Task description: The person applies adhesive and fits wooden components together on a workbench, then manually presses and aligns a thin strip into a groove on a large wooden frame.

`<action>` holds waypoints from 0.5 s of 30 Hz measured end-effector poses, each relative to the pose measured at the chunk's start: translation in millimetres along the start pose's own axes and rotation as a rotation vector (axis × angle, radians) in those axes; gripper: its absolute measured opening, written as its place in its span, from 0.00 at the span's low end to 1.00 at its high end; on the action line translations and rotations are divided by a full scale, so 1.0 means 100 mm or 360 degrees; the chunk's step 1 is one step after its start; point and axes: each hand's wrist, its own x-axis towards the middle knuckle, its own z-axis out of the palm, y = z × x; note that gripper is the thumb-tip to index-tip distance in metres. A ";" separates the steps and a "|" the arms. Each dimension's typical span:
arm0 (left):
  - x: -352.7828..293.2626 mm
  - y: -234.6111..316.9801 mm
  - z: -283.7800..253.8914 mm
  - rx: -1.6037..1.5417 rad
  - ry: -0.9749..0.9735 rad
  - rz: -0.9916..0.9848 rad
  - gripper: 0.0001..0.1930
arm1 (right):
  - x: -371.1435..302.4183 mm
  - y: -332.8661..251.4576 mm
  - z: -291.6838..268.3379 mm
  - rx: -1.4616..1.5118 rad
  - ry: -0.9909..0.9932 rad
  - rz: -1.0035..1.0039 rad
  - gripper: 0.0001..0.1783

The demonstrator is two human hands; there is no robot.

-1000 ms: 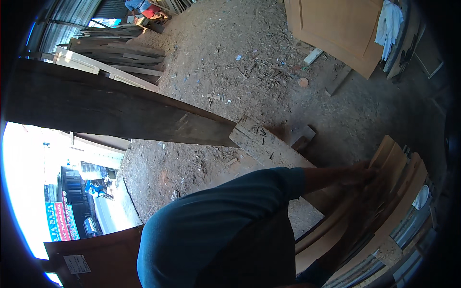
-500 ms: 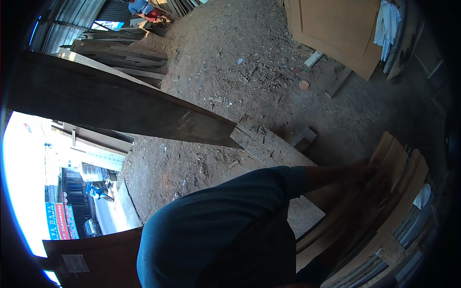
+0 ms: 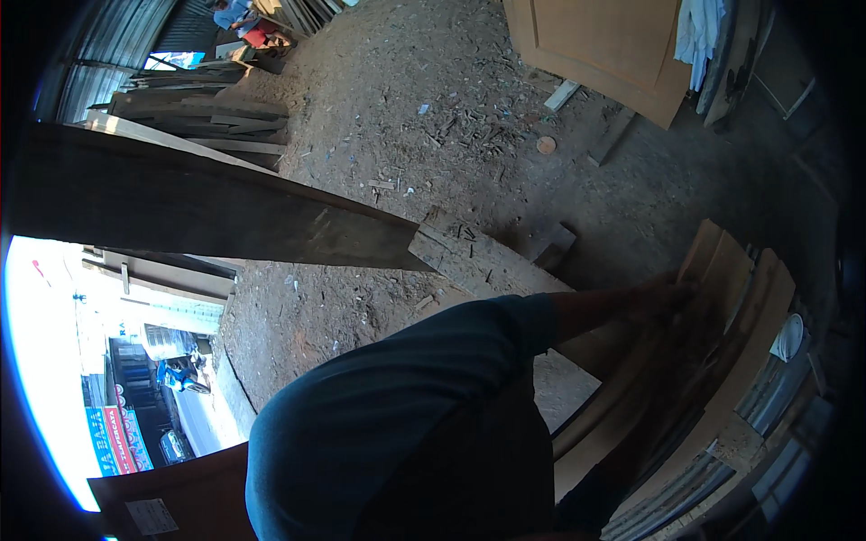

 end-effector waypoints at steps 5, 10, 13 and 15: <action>0.04 -0.05 -0.07 -0.0069 -0.0002 -0.0092 0.20 | 0.02 -0.09 -0.09 0.0151 -0.0108 0.0109 0.38; 0.01 0.08 0.02 0.0137 0.0155 -0.0274 0.25 | -0.03 -0.10 -0.08 0.0304 -0.0118 0.0246 0.39; 0.03 0.09 0.04 0.0231 0.0215 -0.0322 0.28 | -0.07 -0.08 -0.06 0.0348 -0.0046 0.0181 0.38; 0.01 0.07 0.04 0.0222 0.0239 -0.0296 0.29 | 0.00 -0.09 -0.12 0.0387 -0.0094 0.0213 0.38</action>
